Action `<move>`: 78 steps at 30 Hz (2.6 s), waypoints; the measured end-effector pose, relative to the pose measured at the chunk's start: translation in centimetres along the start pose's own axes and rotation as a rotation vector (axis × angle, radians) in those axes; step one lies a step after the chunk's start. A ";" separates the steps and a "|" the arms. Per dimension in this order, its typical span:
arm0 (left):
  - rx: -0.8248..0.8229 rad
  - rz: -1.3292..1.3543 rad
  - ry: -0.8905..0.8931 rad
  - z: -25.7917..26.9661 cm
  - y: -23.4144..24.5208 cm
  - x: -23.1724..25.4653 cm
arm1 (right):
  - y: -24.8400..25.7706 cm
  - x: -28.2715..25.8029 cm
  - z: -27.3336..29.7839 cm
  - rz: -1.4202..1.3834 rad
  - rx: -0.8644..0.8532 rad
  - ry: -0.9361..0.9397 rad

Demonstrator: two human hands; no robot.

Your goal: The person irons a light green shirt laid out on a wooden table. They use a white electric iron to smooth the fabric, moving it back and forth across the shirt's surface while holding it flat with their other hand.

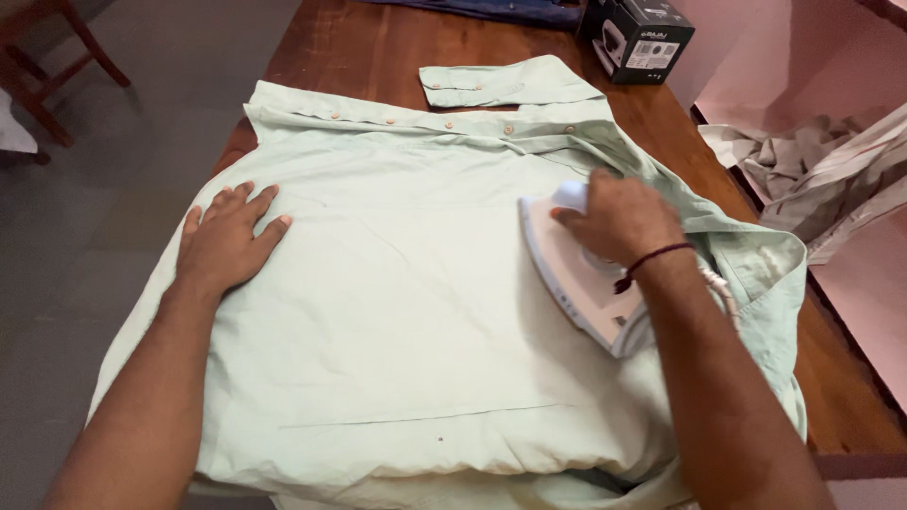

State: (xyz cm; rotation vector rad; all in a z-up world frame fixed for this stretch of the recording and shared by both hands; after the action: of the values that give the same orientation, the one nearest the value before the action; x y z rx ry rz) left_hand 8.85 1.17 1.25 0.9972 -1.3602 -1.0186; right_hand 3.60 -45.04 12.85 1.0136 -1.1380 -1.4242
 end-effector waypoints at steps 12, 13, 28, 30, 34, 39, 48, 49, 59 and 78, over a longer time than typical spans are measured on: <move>-0.035 -0.011 0.053 -0.2 -0.3 -0.1 | -0.2 8.0 -3.8 -0.041 0.004 -0.178; -0.028 -0.013 0.043 -0.1 -0.2 0.0 | -0.3 8.1 -3.8 -0.044 0.001 -0.193; -0.006 -0.003 0.027 -0.4 -0.5 0.2 | 2.7 -2.0 -2.8 -0.052 0.104 0.060; -0.005 0.004 0.030 -0.5 -0.5 0.3 | 2.8 -6.1 -2.8 -0.059 0.141 0.184; -0.001 0.008 0.022 -0.3 -0.4 0.5 | 1.9 -13.2 -2.2 -0.068 0.113 0.318; -0.013 0.014 0.033 -0.1 -0.2 0.7 | 1.3 -18.2 -0.8 -0.067 0.052 0.344; -0.005 0.026 0.023 0.2 0.0 0.8 | 1.1 -17.0 -1.3 -0.057 0.040 0.293; -0.002 0.026 0.018 0.2 0.0 0.8 | 1.1 -16.2 -1.8 -0.064 0.054 0.292; 0.022 0.016 -0.007 0.3 -0.1 0.5 | 1.0 -5.0 -8.4 -0.027 0.076 0.120; 0.009 0.022 0.012 0.2 0.1 0.3 | 1.2 5.0 -9.7 -0.043 0.023 -0.124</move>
State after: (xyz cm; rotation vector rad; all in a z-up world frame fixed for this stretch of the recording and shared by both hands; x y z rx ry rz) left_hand 8.63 0.88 1.47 0.9918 -1.3638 -0.9892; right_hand 12.58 -51.39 11.91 0.9821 -1.2306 -1.5292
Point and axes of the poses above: each hand's wrist, its own z-axis away from the middle knuckle, its own y-axis out of the back of the hand, x = y × z, the point moved 9 cm from there along -z, towards the middle knuckle, and after that the axes turned 10 degrees about -x, right-handed, at the moved point
